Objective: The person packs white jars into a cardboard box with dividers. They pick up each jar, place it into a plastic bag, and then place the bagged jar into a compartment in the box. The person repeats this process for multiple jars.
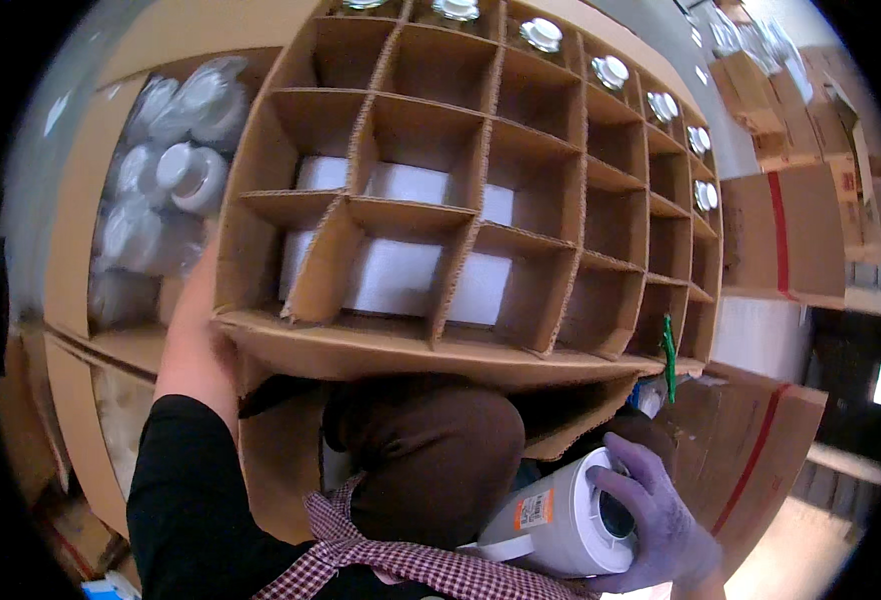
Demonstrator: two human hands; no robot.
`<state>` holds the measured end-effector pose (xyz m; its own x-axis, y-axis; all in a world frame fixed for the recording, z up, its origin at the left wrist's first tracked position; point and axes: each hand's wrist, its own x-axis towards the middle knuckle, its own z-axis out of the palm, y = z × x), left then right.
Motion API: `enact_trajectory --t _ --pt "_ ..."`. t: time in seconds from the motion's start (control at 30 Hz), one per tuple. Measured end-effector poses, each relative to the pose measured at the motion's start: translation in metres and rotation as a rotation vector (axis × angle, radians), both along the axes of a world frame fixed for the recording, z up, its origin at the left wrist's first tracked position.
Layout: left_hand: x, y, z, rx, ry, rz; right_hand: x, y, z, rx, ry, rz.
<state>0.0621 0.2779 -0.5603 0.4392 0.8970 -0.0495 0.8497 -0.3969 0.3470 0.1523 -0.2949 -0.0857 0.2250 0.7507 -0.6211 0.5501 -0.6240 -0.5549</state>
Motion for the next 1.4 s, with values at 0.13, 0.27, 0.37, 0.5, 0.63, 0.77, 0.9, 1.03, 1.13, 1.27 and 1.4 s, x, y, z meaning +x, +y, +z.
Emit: enact_trajectory --t 0.13,0.27,0.37,0.5,0.63,0.77,0.9,1.03,1.13,1.27,1.4 --pt "-0.001 0.017 -0.021 0.033 0.094 0.043 0.004 -0.007 0.003 0.003 -0.002 -0.032" --pt "0.0 0.027 -0.055 -0.132 0.306 -0.159 0.006 0.0 0.001 0.009 -0.008 -0.083" --pt "-0.02 0.022 -0.067 -0.242 0.464 -0.294 0.01 0.005 -0.003 0.009 -0.015 -0.082" --pt "-0.044 0.006 -0.066 -0.38 0.611 -0.468 0.007 0.006 -0.012 0.078 0.002 -0.039" --pt "-0.067 -0.031 -0.042 -0.499 0.67 -0.676 -0.003 0.003 -0.012 0.136 0.028 -0.006" --pt "-0.113 -0.065 0.002 -0.642 0.374 -0.674 0.009 0.009 -0.01 0.231 0.039 0.125" --pt "-0.152 -0.094 0.052 -1.091 -0.749 -0.068 -0.009 0.006 -0.001 0.272 -0.039 0.069" --pt "-0.198 -0.148 0.224 -0.778 -0.814 -0.272 -0.034 -0.04 0.001 0.426 0.141 -0.488" --pt "-0.233 -0.212 0.372 -0.956 -0.876 -0.404 -0.028 -0.089 -0.019 0.726 0.242 -0.799" --pt "-0.248 -0.268 0.439 -1.005 -0.347 -0.947 -0.044 -0.128 -0.065 1.098 0.58 -1.257" --pt "-0.225 -0.368 0.46 -0.669 -0.235 -1.194 -0.057 -0.148 -0.072 1.161 0.635 -1.176"
